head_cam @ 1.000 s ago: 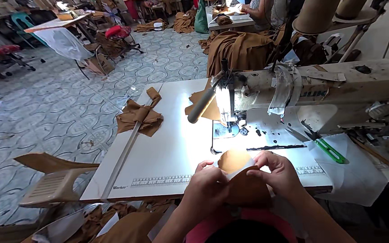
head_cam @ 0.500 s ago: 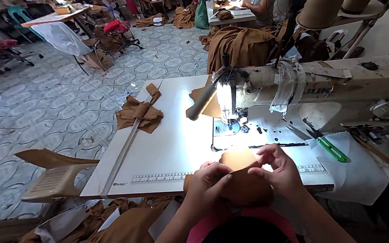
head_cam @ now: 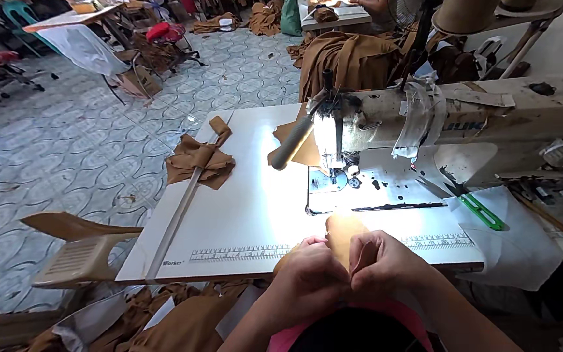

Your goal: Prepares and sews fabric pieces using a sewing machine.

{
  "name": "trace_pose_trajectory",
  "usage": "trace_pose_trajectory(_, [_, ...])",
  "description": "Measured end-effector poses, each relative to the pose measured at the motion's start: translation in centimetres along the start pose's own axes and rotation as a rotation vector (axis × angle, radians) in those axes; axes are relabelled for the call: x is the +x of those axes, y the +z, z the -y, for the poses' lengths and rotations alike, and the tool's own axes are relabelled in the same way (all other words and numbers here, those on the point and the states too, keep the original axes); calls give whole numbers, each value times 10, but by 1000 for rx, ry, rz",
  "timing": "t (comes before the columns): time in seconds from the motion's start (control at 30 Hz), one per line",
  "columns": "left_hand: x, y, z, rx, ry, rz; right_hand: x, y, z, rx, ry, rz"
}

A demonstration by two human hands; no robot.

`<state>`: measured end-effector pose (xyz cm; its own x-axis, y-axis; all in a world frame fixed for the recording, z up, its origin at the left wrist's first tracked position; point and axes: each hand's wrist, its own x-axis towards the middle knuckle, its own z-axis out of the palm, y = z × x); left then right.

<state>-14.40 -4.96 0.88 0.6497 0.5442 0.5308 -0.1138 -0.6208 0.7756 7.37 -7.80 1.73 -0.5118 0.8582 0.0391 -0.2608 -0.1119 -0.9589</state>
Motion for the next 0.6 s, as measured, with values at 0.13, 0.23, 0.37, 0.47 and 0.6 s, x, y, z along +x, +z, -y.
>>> trace_pose_trajectory(0.13, [5, -8, -8, -20, 72, 134, 4, 2, -3, 50, 80, 196])
trace_pose_trajectory(0.23, [5, -19, -13, -29, 82, 145, 3, 7, -9, 17, 25, 213])
trace_pose_trajectory(0.37, [-5, -71, -20, 12, -15, -179, -3, 14, -13, -149, -27, 27])
trace_pose_trajectory(0.47, [-13, -97, -19, -60, -29, -291, -4, 16, -18, -169, 3, -104])
trace_pose_trajectory(0.6, [-23, -99, -14, -145, -37, -281, -1, 18, -29, -199, -49, -199])
